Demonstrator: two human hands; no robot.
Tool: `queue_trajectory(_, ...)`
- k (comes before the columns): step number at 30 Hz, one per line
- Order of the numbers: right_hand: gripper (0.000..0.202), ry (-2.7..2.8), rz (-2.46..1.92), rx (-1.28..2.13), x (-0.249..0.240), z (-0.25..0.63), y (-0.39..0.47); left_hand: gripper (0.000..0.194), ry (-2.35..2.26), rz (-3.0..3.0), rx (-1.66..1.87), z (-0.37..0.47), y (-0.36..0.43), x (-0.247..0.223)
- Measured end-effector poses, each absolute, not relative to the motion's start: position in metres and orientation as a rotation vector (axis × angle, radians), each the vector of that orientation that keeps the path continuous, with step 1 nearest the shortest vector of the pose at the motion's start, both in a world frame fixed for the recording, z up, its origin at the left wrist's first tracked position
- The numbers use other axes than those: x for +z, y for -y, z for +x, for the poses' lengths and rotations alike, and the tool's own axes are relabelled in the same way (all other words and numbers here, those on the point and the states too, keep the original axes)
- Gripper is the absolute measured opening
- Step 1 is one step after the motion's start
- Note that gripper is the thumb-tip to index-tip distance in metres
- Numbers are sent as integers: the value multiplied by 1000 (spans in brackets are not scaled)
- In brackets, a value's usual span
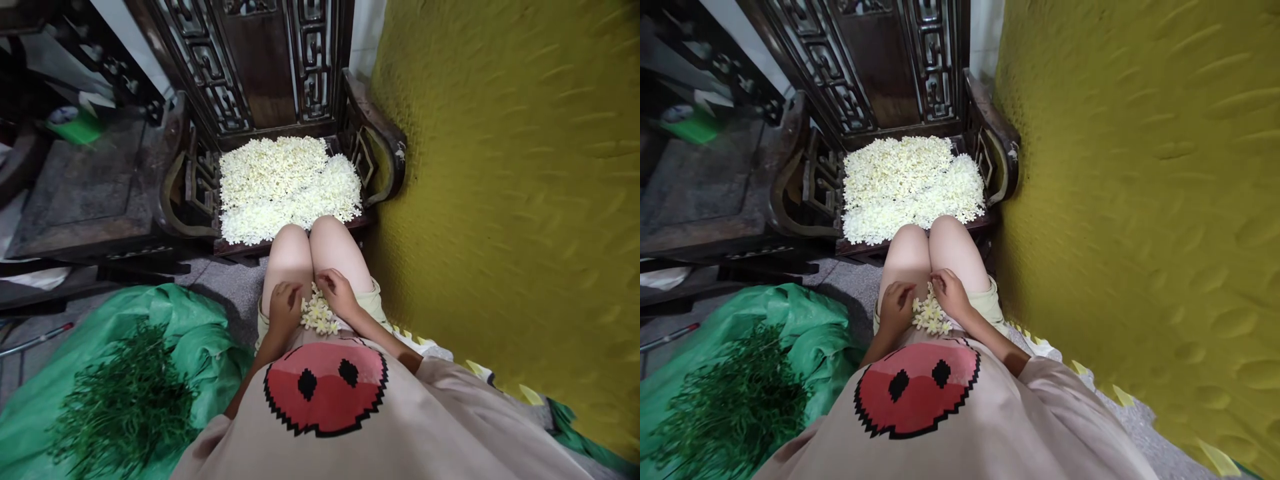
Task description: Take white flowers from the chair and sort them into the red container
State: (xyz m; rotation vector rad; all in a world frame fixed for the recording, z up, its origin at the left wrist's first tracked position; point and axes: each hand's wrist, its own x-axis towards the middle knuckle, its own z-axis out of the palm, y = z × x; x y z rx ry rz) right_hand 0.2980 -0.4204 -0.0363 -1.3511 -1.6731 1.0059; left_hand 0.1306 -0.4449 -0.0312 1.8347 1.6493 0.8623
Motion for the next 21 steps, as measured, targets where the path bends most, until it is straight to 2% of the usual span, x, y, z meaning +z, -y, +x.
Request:
queue_trajectory(6, 34, 2210, -1157, 1047, -45, 296, 407, 16, -1672, 1874, 912, 131, 446, -34)
queue_trajectory(13, 16, 2468, -1298, 866, -41, 281, 407, 23, -1538, 1932, 800, 133, 465, -33)
queue_trajectory(15, 15, 2459, -1311, 828, -42, 280, 413, 30, -1462, 1927, 802, 131, 475, -38)
queue_trajectory(17, 14, 2453, -1307, 812, -44, 280, 418, 46, -1444, 1934, 799, 131, 483, -47)
queue_trajectory(21, 11, 2315, -1259, 939, -45, 280, 427, 67, -1465, 1928, 737, 134, 490, -63)
